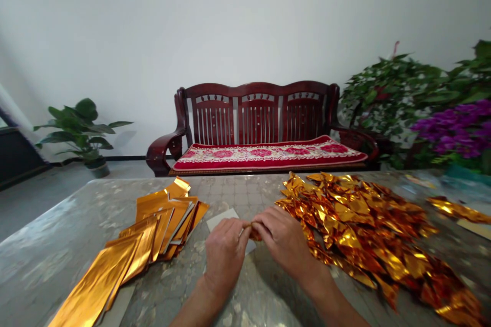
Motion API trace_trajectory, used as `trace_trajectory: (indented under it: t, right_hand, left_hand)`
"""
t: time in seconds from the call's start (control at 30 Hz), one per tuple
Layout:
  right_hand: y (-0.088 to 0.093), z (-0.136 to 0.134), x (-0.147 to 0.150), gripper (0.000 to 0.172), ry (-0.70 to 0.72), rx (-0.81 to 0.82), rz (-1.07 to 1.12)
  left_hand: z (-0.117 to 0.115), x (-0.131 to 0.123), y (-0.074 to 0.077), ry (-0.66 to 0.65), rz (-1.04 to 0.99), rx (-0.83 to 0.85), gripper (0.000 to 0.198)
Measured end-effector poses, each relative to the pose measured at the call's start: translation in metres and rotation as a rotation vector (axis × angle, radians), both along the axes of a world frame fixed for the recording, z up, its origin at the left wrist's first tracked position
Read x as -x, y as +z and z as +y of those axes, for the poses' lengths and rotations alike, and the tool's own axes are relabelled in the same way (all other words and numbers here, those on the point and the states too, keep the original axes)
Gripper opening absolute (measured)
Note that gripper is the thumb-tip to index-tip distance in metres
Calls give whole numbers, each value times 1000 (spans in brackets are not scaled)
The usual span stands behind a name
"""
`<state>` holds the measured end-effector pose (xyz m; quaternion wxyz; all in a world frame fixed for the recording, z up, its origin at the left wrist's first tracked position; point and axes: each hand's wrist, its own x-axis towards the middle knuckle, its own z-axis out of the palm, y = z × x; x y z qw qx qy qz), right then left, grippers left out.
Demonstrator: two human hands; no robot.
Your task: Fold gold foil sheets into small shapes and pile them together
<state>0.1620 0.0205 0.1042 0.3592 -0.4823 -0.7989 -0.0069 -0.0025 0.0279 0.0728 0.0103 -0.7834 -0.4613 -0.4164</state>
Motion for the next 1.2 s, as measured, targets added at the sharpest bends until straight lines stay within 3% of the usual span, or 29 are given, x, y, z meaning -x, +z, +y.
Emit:
trace_trajectory:
  t: [0.23, 0.5, 0.67, 0.97, 1.07, 1.2]
  right_hand:
    - [-1, -1, 2, 9, -42, 10, -143]
    - [0, -5, 0, 16, -69, -13, -238]
    - [3, -5, -2, 17, -81, 36, -235]
    - [10, -3, -12, 25, 36, 188, -100]
    - [16, -1, -17, 29, 92, 242, 32]
    - [20, 5, -30, 28, 71, 260, 275]
  left_hand:
    - [1, 2, -4, 11, 55, -12, 12]
    - [-6, -2, 2, -27, 151, -43, 16]
    - [-6, -2, 2, -68, 149, -13, 16]
    - [-5, 1, 5, -110, 101, 76, 17]
    - [-3, 3, 7, -121, -23, 174, 16]
    - [8, 3, 7, -134, -502, 499, 17]
